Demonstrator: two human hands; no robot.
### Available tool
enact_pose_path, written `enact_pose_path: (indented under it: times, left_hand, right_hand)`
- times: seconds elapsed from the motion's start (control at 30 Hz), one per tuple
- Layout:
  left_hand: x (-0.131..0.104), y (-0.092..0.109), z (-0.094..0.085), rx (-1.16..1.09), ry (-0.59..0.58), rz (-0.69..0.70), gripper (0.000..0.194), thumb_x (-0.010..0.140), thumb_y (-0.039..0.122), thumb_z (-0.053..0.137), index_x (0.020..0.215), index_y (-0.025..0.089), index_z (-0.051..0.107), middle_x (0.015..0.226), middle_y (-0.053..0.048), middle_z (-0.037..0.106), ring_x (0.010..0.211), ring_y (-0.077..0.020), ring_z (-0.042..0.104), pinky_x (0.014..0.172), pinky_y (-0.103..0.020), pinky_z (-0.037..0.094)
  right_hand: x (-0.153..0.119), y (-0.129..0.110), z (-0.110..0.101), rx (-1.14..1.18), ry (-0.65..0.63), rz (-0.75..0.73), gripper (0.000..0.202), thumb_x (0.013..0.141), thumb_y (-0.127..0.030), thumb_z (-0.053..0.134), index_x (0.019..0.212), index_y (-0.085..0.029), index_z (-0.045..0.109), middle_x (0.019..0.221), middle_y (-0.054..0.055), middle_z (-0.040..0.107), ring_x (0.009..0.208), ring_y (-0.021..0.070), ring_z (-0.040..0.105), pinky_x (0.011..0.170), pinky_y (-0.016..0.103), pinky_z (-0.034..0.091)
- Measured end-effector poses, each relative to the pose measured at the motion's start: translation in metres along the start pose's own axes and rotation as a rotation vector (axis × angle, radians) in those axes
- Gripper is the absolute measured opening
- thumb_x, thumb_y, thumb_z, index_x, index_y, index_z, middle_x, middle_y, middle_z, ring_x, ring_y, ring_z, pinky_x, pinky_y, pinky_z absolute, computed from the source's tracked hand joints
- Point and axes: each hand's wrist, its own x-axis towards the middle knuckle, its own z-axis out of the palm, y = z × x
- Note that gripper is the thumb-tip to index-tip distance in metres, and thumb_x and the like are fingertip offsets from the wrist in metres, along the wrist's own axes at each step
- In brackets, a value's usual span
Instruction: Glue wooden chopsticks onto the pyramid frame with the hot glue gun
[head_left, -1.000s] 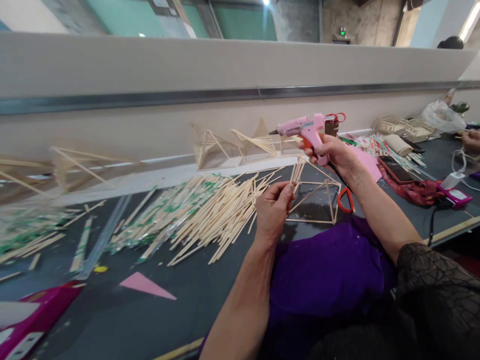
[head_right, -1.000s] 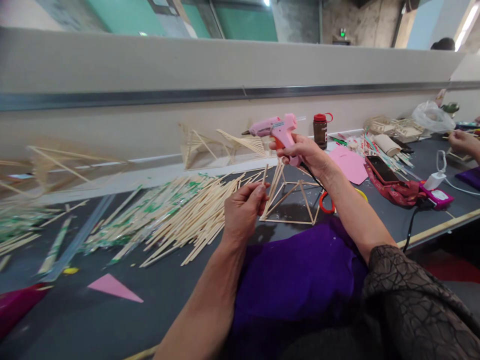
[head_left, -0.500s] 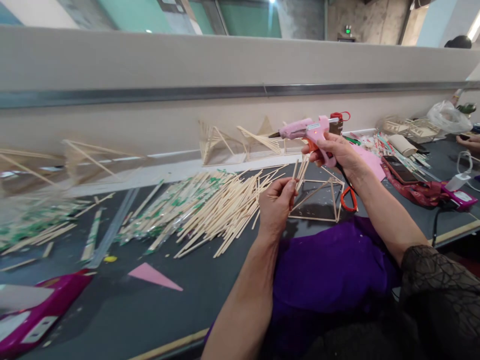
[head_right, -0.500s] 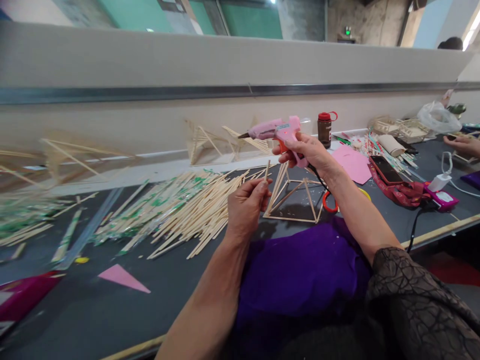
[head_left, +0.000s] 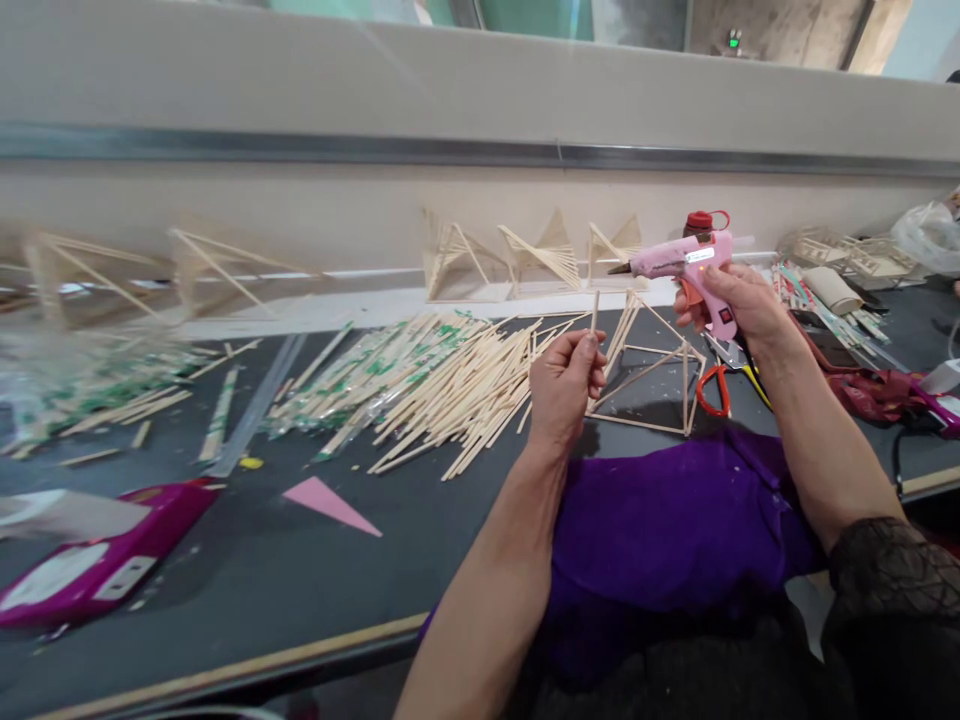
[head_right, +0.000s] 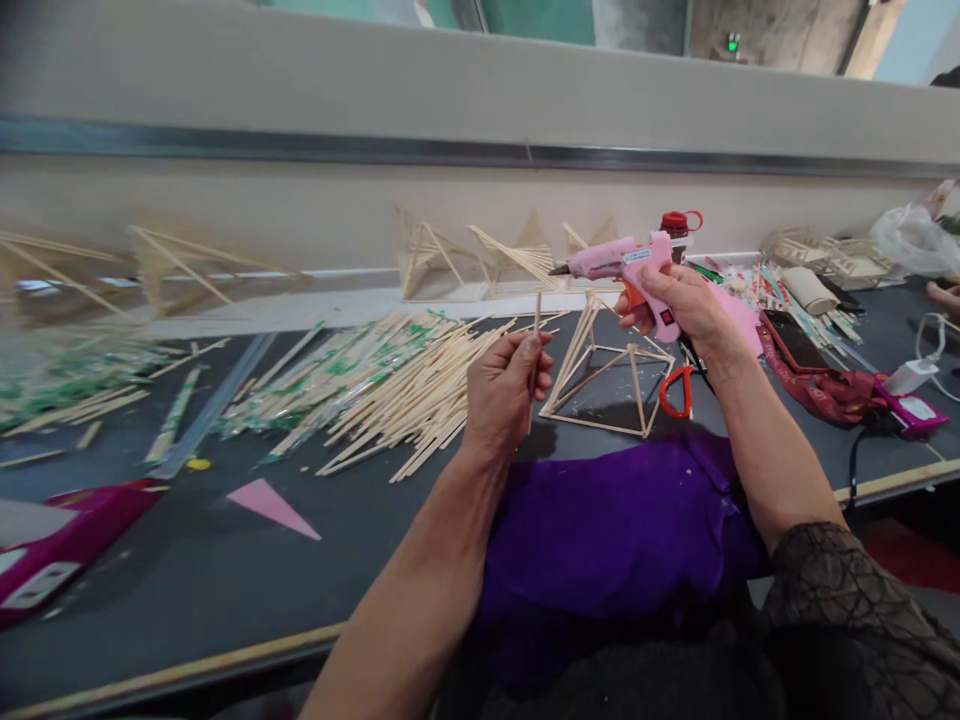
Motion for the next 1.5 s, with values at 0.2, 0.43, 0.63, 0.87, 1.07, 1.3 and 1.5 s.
enact_pose_path:
  times: [0.2, 0.43, 0.63, 0.87, 1.07, 1.3, 1.5]
  left_hand:
    - [-0.0003, 0.0006, 0.0006, -0.007, 0.001, -0.002, 0.027, 0.079, 0.045, 0.073, 0.084, 0.018, 0.069, 0.061, 0.002, 0.060, 0.043, -0.0049, 0.049, 0.035, -0.016, 0.033]
    - [-0.0007, 0.0008, 0.0008, -0.030, -0.004, -0.001, 0.027, 0.079, 0.044, 0.074, 0.084, 0.018, 0.069, 0.061, 0.003, 0.060, 0.042, -0.0049, 0.049, 0.035, -0.017, 0.032]
    - [-0.0007, 0.0014, 0.0009, -0.035, -0.012, -0.013, 0.028, 0.079, 0.045, 0.074, 0.084, 0.018, 0.069, 0.061, 0.003, 0.060, 0.042, -0.0053, 0.050, 0.035, -0.017, 0.033]
    - [-0.0012, 0.0035, 0.0015, -0.082, -0.023, -0.025, 0.028, 0.079, 0.045, 0.074, 0.083, 0.018, 0.070, 0.060, 0.003, 0.061, 0.042, -0.0053, 0.051, 0.035, -0.017, 0.033]
    - [-0.0007, 0.0042, 0.0015, -0.150, -0.077, -0.112, 0.031, 0.078, 0.046, 0.075, 0.084, 0.017, 0.070, 0.060, 0.002, 0.063, 0.042, -0.0064, 0.052, 0.034, -0.018, 0.034]
    - [0.0000, 0.0030, 0.0007, -0.184, -0.100, -0.150, 0.033, 0.078, 0.047, 0.075, 0.086, 0.016, 0.069, 0.060, 0.003, 0.062, 0.041, -0.0070, 0.052, 0.033, -0.018, 0.033]
    - [-0.0007, 0.0055, 0.0023, -0.195, -0.104, -0.169, 0.033, 0.075, 0.047, 0.076, 0.083, 0.016, 0.069, 0.058, 0.003, 0.062, 0.039, -0.0061, 0.050, 0.033, -0.017, 0.033]
  right_hand:
    - [-0.0002, 0.0048, 0.0043, 0.005, -0.039, -0.004, 0.043, 0.079, -0.058, 0.074, 0.079, -0.016, 0.064, 0.073, 0.006, 0.069, 0.054, 0.0115, 0.062, 0.050, 0.024, 0.051]
    - [-0.0011, 0.0041, 0.0037, -0.055, -0.045, -0.013, 0.044, 0.080, -0.060, 0.071, 0.077, -0.017, 0.062, 0.071, 0.004, 0.066, 0.051, 0.0101, 0.057, 0.045, 0.024, 0.044]
    - [0.0003, 0.0049, 0.0028, -0.092, -0.060, -0.009, 0.047, 0.079, -0.064, 0.070, 0.073, -0.018, 0.060, 0.063, 0.002, 0.062, 0.048, 0.0099, 0.053, 0.042, 0.024, 0.039]
    - [0.0036, 0.0093, 0.0018, -0.091, -0.074, -0.021, 0.046, 0.081, -0.064, 0.069, 0.074, -0.019, 0.057, 0.060, -0.001, 0.057, 0.045, 0.0080, 0.047, 0.040, 0.024, 0.034]
    - [0.0027, 0.0075, 0.0042, -0.085, -0.119, -0.044, 0.048, 0.081, -0.065, 0.068, 0.071, -0.019, 0.055, 0.058, -0.001, 0.054, 0.044, 0.0075, 0.044, 0.039, 0.024, 0.029]
    - [0.0004, 0.0052, 0.0079, -0.049, -0.124, -0.018, 0.046, 0.081, -0.061, 0.070, 0.070, -0.019, 0.054, 0.058, -0.002, 0.053, 0.043, 0.0062, 0.043, 0.039, 0.023, 0.028]
    - [0.0011, 0.0071, 0.0071, -0.042, -0.119, -0.028, 0.046, 0.082, -0.059, 0.070, 0.069, -0.018, 0.055, 0.057, -0.003, 0.054, 0.042, 0.0054, 0.045, 0.039, 0.022, 0.027]
